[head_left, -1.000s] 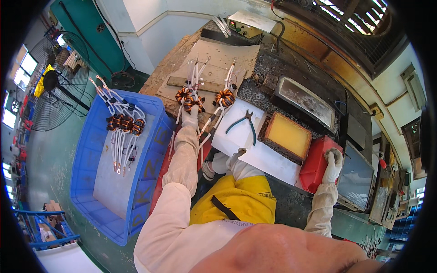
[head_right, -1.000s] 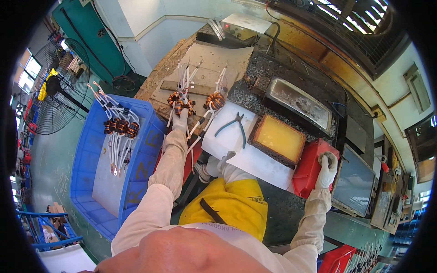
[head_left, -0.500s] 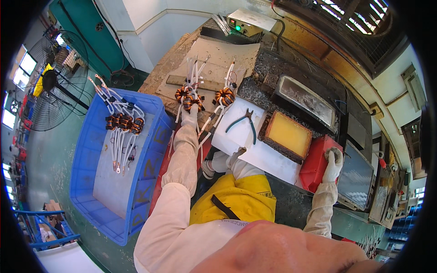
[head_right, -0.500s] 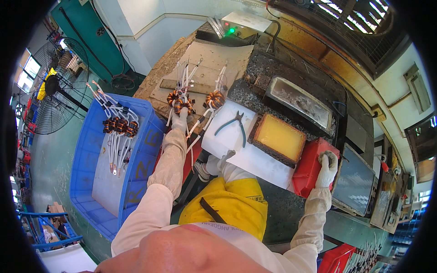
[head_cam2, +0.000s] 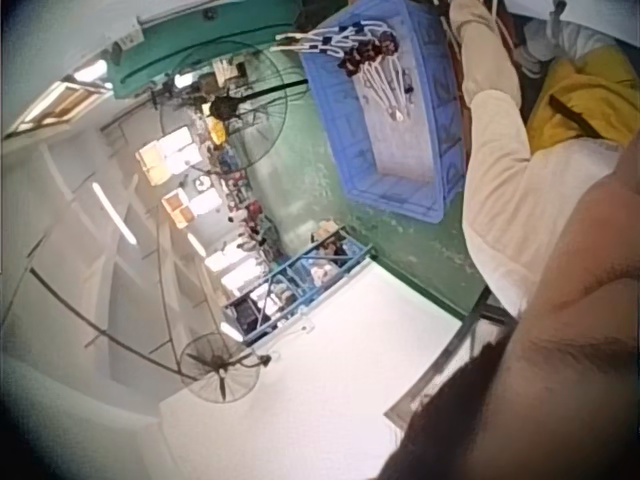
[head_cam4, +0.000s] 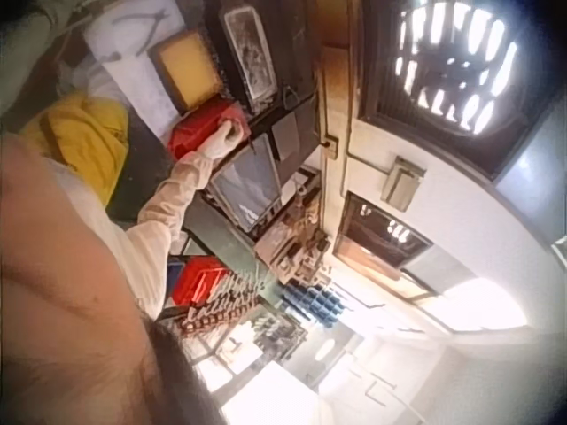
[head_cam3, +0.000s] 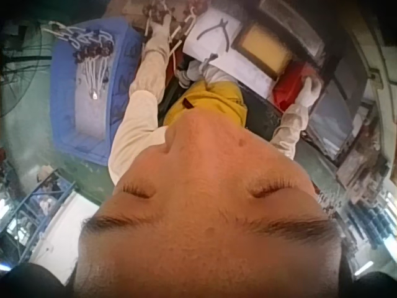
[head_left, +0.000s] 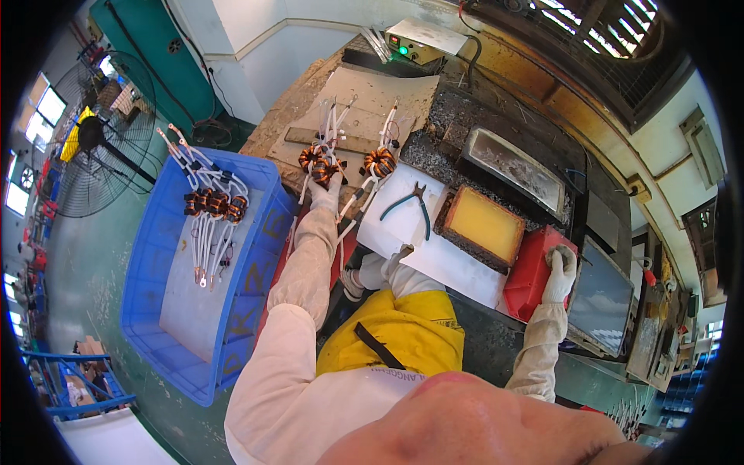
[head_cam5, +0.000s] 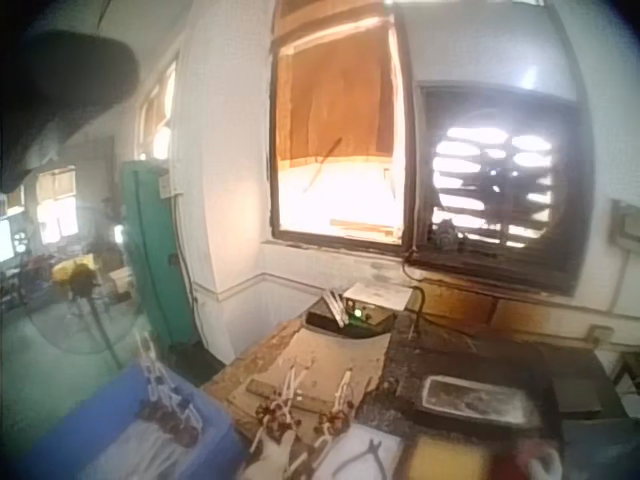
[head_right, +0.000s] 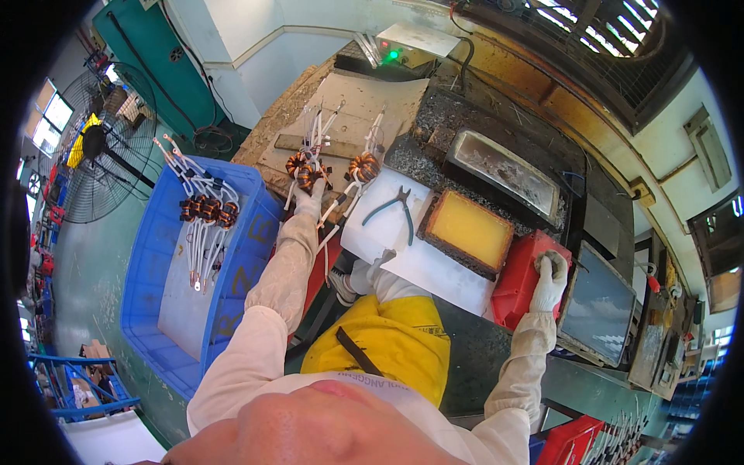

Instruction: Soldering the leads of copper inductor coils by dipping them into a molten solder bath and organizing them in a storage bin.

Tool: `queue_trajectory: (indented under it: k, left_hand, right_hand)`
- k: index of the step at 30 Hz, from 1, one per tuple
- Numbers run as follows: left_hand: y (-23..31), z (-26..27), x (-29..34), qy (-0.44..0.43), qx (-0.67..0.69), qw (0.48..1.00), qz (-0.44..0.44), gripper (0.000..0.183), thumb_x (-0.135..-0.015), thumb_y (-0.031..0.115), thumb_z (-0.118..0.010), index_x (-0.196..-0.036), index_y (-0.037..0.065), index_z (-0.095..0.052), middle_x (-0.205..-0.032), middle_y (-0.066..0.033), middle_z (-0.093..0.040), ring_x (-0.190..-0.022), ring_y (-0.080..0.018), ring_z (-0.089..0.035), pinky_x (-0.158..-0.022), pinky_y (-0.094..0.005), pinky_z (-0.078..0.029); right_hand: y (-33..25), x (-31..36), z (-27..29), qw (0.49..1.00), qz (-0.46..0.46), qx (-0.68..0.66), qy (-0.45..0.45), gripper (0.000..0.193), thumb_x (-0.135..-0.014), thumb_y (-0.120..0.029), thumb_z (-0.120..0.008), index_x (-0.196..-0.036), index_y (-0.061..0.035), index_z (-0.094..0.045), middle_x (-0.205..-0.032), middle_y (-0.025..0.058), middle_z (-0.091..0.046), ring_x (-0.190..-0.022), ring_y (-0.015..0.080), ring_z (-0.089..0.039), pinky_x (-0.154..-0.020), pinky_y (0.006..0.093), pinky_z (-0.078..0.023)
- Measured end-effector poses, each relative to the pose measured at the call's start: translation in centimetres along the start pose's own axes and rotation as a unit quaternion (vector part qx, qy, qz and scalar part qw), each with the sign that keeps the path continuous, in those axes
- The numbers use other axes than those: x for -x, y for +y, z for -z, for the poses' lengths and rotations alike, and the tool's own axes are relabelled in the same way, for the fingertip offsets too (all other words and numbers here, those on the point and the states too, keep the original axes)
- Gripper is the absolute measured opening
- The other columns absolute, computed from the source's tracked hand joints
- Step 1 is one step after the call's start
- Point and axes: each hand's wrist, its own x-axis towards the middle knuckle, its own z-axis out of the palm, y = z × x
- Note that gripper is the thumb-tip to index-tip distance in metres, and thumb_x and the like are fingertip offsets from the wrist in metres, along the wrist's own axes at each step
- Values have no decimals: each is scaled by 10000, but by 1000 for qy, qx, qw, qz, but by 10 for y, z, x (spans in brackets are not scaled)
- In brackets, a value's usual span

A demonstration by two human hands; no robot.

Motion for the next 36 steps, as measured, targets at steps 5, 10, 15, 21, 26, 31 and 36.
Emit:
queue_trajectory:
  k: [5,10,15,21,26,31,36]
  left_hand:
    - [-36,-10,-33,86,-87,987,-101,805,-718,431,-716,-1320,9,-389,-1209,-246,-542,-1155,-383,-514,-991,-443,-402]
    - [11,36,8,-41,-41,988,-143,594,-704,353,-712,-1177,24,-566,-1108,-178,-624,-965,-365,-613,-897,-413,-464]
    - [67,132,54,-305,195,914,-183,312,-920,235,-603,-1143,17,-577,-1018,-93,-667,-910,-156,-639,-793,-293,-523]
    - [46,218,1,-103,195,969,-114,332,-913,231,-600,-1144,-2,-547,-916,-90,-639,-782,-174,-621,-700,-308,-524]
    - [-72,260,-81,1,-69,997,-37,504,-822,358,-638,-1136,-31,-581,-1010,-165,-647,-938,-242,-624,-809,-349,-494]
    - [-81,252,-80,116,-128,984,-38,695,-762,466,-661,-1201,-64,-557,-1112,-232,-630,-1065,-313,-597,-948,-362,-429]
    - [-77,252,-70,70,-183,980,-19,670,-738,464,-656,-1151,-58,-585,-1100,-242,-632,-1056,-327,-603,-935,-381,-442]
  right_hand:
    - [-1,-5,-12,1000,-6,10,-4,167,-912,-43,-562,-1076,-12,-570,-950,67,-634,-795,125,-584,-746,258,-492]
    - [2,-6,1,1000,17,-7,-11,146,-917,-41,-554,-1053,-2,-592,-920,52,-624,-778,109,-561,-725,239,-479]
    - [4,-10,-1,1000,9,0,-16,147,-918,-41,-552,-1054,3,-588,-917,52,-623,-777,107,-557,-721,234,-472]
    - [16,-15,9,1000,13,7,-20,189,-924,-58,-553,-1107,-14,-579,-987,68,-627,-846,123,-590,-798,264,-503]
    - [18,-19,5,1000,11,11,-21,207,-919,-48,-563,-1121,-10,-578,-1005,69,-624,-856,125,-600,-790,256,-514]
    - [15,-17,9,999,12,31,-11,208,-919,-44,-560,-1123,-10,-581,-1000,64,-623,-852,123,-600,-787,253,-513]
    - [14,-18,9,999,11,40,-5,193,-920,-45,-558,-1109,-11,-582,-987,63,-624,-844,116,-597,-764,240,-506]
